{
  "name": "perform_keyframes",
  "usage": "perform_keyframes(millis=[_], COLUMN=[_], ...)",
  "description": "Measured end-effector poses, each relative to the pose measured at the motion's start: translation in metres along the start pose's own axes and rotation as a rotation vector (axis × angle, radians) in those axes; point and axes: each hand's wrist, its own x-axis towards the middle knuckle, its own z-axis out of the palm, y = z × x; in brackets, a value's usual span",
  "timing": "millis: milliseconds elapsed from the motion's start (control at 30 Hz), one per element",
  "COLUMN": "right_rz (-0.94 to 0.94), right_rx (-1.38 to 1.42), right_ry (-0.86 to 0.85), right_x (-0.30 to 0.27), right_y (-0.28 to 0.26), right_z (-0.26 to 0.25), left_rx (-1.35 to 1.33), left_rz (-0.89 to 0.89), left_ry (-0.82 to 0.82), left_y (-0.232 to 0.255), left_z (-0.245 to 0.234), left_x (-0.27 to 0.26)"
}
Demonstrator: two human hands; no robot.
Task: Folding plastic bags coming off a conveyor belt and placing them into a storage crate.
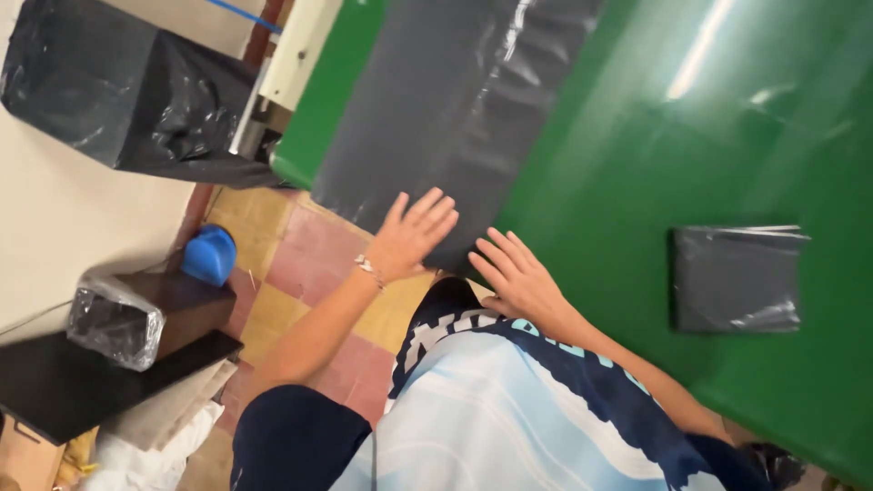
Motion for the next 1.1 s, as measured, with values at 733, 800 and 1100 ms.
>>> perform_keyframes(millis=[733, 800, 1100], right_rz=[0.965, 1.049, 1.113], right_rx=[0.197, 0.182, 0.019], right_ry=[0.476, 0.568, 0.492], right_x=[0.172, 0.209, 0.24], right_y=[0.157, 0.208, 0.392], right_z=[-0.014, -0.026, -0.003], left_rx=[-0.793, -0.816, -0.543], left_rz=[-0.276, -0.318, -0.525], left_ry=[0.541, 0.507, 0.422], left_y=[-0.336, -0.363, -0.43], left_z=[-0.062, -0.062, 0.032], left_x=[0.13, 0.192, 0.354])
